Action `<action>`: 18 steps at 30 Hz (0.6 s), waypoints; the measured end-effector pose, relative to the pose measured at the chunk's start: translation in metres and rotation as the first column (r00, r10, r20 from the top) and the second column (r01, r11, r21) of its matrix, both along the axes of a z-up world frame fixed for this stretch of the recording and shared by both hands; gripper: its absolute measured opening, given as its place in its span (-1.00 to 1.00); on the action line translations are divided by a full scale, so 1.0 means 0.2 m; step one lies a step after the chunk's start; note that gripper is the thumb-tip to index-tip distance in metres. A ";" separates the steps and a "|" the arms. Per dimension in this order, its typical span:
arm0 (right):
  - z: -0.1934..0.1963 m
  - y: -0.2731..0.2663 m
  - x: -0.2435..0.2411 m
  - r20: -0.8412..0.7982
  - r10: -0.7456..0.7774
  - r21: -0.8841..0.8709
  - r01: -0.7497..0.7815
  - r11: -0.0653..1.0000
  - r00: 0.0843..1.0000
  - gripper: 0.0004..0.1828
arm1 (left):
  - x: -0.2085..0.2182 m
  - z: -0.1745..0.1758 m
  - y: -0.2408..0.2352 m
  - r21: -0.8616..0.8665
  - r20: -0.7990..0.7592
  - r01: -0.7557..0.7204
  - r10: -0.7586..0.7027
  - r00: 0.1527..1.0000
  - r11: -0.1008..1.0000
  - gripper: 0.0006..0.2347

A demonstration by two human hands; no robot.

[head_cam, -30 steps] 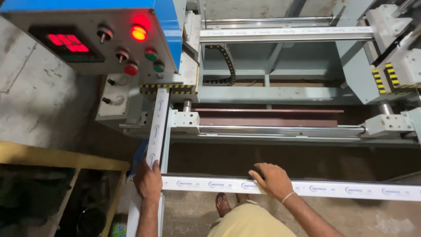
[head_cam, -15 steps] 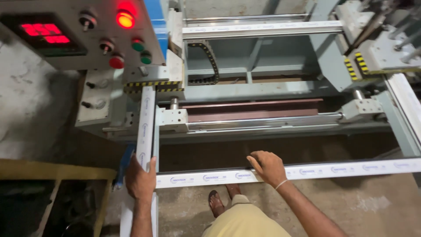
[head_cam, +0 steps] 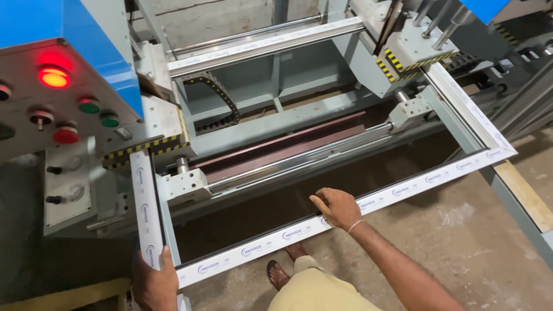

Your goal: The recorder is assembling and welding plastic/PVC window frame components using a specialized industrial machine.

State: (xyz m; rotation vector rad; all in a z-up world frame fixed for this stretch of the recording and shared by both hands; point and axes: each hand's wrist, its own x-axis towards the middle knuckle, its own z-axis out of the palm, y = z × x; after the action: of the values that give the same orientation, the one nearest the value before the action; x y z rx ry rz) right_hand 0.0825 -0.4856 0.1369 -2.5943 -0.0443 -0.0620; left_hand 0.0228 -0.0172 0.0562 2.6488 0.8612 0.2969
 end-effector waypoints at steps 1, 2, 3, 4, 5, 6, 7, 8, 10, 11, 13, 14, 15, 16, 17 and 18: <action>0.00 0.01 0.00 -0.026 -0.015 0.002 0.015 1.000 1.000 -0.64 | 0.00 0.03 -0.01 -0.064 -0.025 -0.021 0.020 0.999 0.998 -0.43; 0.00 0.00 0.00 -0.026 -0.019 0.002 0.019 1.000 0.999 -0.64 | 0.00 0.02 -0.01 -0.065 -0.025 -0.017 0.015 1.000 0.998 -0.43; -0.01 0.00 0.01 -0.034 -0.023 -0.001 0.023 1.000 0.999 -0.63 | 0.00 0.02 -0.01 -0.031 -0.017 -0.006 0.005 1.000 0.999 -0.44; -0.01 0.00 0.01 -0.042 -0.028 -0.003 0.028 1.000 0.999 -0.63 | -0.01 0.01 -0.01 0.002 -0.010 0.005 -0.005 1.000 1.000 -0.45; -0.01 0.00 0.01 -0.042 -0.031 -0.001 0.031 1.000 0.999 -0.63 | -0.01 0.02 -0.01 0.003 -0.010 0.008 -0.008 1.000 1.000 -0.45; -0.01 0.00 0.01 -0.039 -0.023 -0.002 0.023 1.000 0.999 -0.63 | -0.01 0.02 -0.01 -0.032 -0.017 0.015 -0.015 1.000 0.999 -0.46; -0.01 -0.01 0.01 -0.036 -0.016 -0.003 0.015 1.000 0.999 -0.63 | 0.00 0.02 -0.01 -0.068 -0.025 0.022 -0.024 0.999 0.997 -0.46; -0.01 -0.01 0.01 -0.036 -0.020 -0.004 0.020 1.000 0.999 -0.63 | 0.00 -0.01 0.00 -0.068 -0.025 0.026 -0.028 0.999 0.997 -0.46; -0.01 -0.01 0.01 -0.037 -0.009 -0.006 0.008 1.000 0.999 -0.62 | 0.01 -0.06 0.01 -0.096 0.011 0.018 -0.017 1.000 0.995 -0.48; -0.01 -0.01 0.01 -0.035 -0.007 -0.006 0.007 1.000 0.999 -0.62 | 0.01 -0.06 0.01 -0.096 0.013 0.017 -0.016 1.000 0.995 -0.48; -0.02 -0.01 0.01 -0.042 -0.005 -0.007 0.005 1.000 0.999 -0.62 | 0.01 -0.04 0.02 -0.053 0.013 0.003 -0.002 1.000 0.999 -0.45; -0.03 -0.02 0.01 -0.041 0.001 -0.006 -0.001 1.000 0.999 -0.62 | 0.01 -0.03 0.01 -0.052 0.014 -0.003 0.004 1.000 0.999 -0.45; -0.04 -0.02 0.01 -0.040 -0.001 -0.014 0.000 1.000 0.999 -0.61 | 0.01 -0.01 0.01 -0.069 -0.028 -0.024 0.022 0.999 0.997 -0.48; -0.05 -0.02 0.01 -0.039 -0.002 -0.022 0.001 1.000 0.999 -0.61 | 0.00 0.00 0.01 -0.086 -0.070 -0.045 0.039 0.997 0.995 -0.51; -0.04 -0.02 0.01 -0.040 0.010 -0.020 -0.011 1.000 0.999 -0.61 | 0.00 -0.07 0.02 -0.084 -0.071 -0.058 0.052 0.996 0.995 -0.51; -0.04 -0.01 0.01 -0.052 -0.001 -0.025 -0.001 1.000 0.999 -0.61 | 0.00 -0.14 0.04 -0.005 0.004 -0.050 0.050 0.999 0.999 -0.48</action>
State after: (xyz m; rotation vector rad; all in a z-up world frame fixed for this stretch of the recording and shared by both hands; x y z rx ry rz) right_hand 0.0849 -0.4879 0.1289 -2.6199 -0.0264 0.0058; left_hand 0.0223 -0.0102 0.0285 2.6244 0.9272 0.3124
